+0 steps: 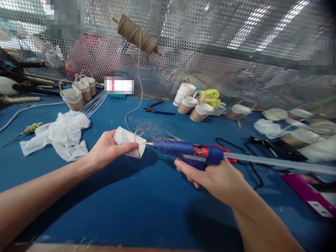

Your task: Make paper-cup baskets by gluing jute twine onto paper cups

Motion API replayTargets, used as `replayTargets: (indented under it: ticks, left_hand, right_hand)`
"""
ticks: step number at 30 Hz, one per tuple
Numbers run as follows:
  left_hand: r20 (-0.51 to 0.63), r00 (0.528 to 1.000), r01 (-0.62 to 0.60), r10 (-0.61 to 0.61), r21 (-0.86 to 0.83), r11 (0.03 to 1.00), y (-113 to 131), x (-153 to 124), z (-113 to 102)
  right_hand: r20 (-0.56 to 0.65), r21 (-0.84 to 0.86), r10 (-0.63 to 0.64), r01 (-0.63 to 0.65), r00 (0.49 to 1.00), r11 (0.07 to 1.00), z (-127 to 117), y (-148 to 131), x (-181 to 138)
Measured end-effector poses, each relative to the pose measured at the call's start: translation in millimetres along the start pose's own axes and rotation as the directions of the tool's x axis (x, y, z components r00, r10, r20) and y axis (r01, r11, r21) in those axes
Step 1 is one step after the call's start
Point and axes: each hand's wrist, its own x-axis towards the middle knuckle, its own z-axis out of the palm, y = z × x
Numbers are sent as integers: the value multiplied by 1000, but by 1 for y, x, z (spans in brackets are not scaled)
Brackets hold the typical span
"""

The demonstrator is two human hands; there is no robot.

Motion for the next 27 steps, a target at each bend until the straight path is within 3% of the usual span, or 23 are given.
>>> replayTargets:
  ticks: [4,9,27]
  left_hand:
    - [5,1000,-8,8,-11,1000,-1,1,-1]
    - [13,1000,-14,13,29,999,0,-1,0]
    - [3,999,-43,42,31,999,1,-2,1]
  right_hand:
    - [73,15,-7,6,997,1000,0,-1,0]
    - [18,68,61,-63,998,996,-1,4,0]
    - [53,146,61,-68,997,987,-2,-1,2]
